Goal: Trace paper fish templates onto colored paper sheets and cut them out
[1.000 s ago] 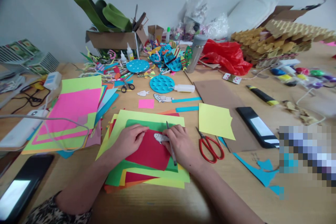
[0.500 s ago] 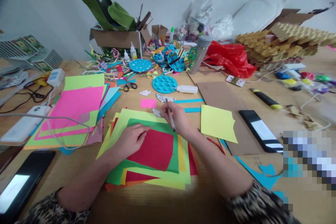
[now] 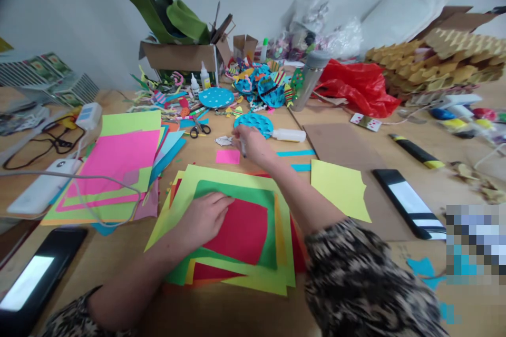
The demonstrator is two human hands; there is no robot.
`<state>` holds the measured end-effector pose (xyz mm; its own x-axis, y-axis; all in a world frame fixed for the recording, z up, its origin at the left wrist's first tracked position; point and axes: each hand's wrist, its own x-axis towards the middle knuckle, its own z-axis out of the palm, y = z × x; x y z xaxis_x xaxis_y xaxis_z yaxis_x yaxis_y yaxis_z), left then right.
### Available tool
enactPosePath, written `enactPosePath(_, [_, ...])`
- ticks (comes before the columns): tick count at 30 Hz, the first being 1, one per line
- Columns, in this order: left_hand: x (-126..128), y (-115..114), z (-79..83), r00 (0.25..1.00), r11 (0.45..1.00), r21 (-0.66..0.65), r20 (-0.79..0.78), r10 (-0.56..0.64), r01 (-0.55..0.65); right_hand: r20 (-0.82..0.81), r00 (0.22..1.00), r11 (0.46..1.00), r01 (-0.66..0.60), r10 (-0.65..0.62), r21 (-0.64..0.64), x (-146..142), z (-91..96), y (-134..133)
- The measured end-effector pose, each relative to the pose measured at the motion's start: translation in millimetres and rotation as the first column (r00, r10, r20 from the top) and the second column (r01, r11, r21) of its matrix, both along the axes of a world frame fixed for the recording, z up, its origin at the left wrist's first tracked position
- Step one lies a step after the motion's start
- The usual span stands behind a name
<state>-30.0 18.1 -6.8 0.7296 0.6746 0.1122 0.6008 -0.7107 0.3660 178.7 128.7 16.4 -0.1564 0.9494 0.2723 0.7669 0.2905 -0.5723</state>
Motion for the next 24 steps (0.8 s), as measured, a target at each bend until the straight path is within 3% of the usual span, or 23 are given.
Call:
enactPosePath(4, [0, -2, 2.4, 1.0, 1.0, 0.013, -0.006, -0.019, 0.019, 0.27, 0.955, 0.99, -0.138, 0.126, 0.025, 40, 5.1, -98])
enactPosePath(8, [2, -8, 5.5, 0.996, 0.997, 0.041, -0.069, -0.062, 0.065, 0.549, 0.831, 0.996, -0.06, 0.085, -0.064, 67, -9.5, -168])
enactPosePath(11, [3, -12, 11.2, 0.987, 0.992, 0.056, -0.121, -0.103, 0.11, 0.632, 0.775, 1.0, 0.015, 0.002, -0.023, 74, -18.8, -184])
enactPosePath(16, [3, -21, 23.1, 0.962, 0.984, 0.057, -0.227, -0.153, 0.17, 0.64, 0.749, 0.985, 0.136, -0.173, 0.107, 72, -18.4, -200])
enactPosePath(20, [5, -34, 21.4, 0.952, 0.977, 0.103, -0.263, -0.154, 0.187, 0.664, 0.67, 0.928, 0.357, -0.331, 0.103, 79, -30.0, -230])
enactPosePath(24, [11, -46, 17.4, 0.949, 0.977, 0.147, -0.3, -0.102, 0.151, 0.678, 0.635, 0.901, 0.422, -0.37, 0.097, 87, -46.3, -247])
